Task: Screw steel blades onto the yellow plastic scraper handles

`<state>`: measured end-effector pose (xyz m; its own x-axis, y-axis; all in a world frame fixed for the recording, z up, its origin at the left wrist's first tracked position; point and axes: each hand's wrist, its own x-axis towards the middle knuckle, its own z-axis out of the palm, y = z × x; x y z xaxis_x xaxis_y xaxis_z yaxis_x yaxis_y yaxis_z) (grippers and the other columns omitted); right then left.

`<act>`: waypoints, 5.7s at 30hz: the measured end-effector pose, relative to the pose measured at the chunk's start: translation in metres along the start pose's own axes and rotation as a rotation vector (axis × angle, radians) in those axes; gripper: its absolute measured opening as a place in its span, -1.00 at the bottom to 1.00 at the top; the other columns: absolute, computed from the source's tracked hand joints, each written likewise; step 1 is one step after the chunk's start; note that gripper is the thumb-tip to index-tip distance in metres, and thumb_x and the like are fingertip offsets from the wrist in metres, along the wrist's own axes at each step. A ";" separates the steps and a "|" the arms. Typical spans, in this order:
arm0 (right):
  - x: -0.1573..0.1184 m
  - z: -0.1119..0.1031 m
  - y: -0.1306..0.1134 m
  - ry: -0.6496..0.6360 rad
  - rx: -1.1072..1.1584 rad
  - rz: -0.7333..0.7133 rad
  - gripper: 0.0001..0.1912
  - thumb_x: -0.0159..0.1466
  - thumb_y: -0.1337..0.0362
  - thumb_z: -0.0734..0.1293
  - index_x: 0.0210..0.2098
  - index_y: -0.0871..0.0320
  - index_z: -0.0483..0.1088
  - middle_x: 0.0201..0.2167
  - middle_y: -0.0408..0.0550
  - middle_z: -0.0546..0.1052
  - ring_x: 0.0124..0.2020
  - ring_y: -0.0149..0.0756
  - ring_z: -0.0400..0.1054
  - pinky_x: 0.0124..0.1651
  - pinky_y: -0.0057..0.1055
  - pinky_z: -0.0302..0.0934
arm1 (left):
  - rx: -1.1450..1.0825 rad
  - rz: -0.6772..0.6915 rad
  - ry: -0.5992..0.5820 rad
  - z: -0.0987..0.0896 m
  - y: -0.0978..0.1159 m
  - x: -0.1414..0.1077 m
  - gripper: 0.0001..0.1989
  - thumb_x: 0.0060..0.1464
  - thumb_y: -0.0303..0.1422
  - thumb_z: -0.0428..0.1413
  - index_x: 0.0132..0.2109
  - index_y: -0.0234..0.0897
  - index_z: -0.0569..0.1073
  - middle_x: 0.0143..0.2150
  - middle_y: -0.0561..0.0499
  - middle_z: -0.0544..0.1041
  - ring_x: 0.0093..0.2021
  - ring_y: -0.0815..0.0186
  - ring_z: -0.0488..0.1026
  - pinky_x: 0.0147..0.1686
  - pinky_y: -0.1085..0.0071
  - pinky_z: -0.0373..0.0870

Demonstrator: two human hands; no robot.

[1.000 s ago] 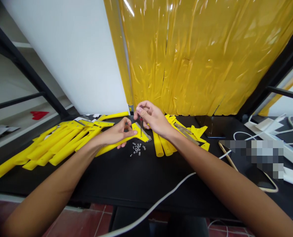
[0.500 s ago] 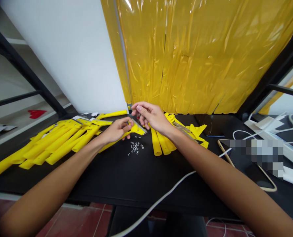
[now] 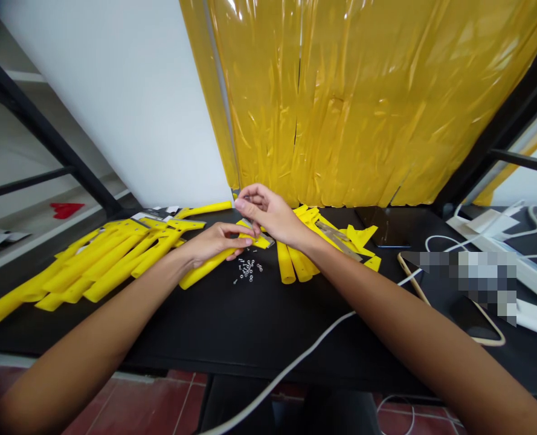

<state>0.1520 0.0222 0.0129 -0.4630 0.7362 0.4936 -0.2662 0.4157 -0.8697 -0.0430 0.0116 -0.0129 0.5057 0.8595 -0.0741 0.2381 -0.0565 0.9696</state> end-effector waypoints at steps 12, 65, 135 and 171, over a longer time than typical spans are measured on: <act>-0.002 0.000 -0.006 -0.017 -0.017 0.013 -0.75 0.32 0.10 0.36 -0.13 0.10 0.31 -0.43 -0.25 0.41 -0.67 -0.59 0.13 -0.66 -0.55 0.05 | -0.011 -0.060 -0.104 -0.006 -0.001 -0.001 -0.52 0.11 -0.28 0.26 0.17 -0.28 0.50 -0.43 0.03 0.47 -0.53 0.44 0.29 -0.45 0.39 0.21; 0.002 0.005 -0.006 0.184 0.184 0.043 -0.60 0.18 0.01 0.46 -0.19 0.04 0.24 -0.47 -0.25 0.37 -0.56 -0.50 0.05 -0.58 -0.51 -0.10 | -0.223 -0.108 -0.087 -0.001 0.006 -0.005 -0.63 0.07 -0.34 0.28 0.05 -0.26 0.52 -0.27 0.00 0.40 -0.42 0.44 0.30 -0.50 0.44 0.17; -0.008 0.013 -0.017 -0.244 0.000 -0.046 -0.73 0.47 0.10 0.13 -0.11 0.14 0.32 -0.41 -0.21 0.19 -0.51 -0.50 -0.01 -0.50 -0.51 -0.11 | 0.026 0.024 -0.230 0.016 0.011 -0.014 -0.36 0.22 -0.26 0.16 0.32 -0.34 0.10 -0.37 0.03 0.48 -0.54 0.42 0.36 -0.59 0.48 0.26; -0.016 0.035 -0.032 -0.162 0.547 0.144 -0.74 0.43 0.06 0.17 -0.25 0.10 0.30 -0.57 -0.27 0.13 -0.58 -0.46 -0.11 -0.49 -0.50 -0.06 | -0.014 -0.012 -0.502 0.022 0.022 -0.023 -0.70 0.18 -0.17 0.19 -0.20 -0.35 0.40 -0.43 0.01 0.46 -0.59 0.46 0.31 -0.62 0.51 0.19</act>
<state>0.1383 -0.0212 0.0326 -0.6384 0.6561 0.4025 -0.5690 -0.0501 -0.8208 -0.0316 -0.0206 0.0052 0.8403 0.5097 -0.1848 0.2370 -0.0388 0.9707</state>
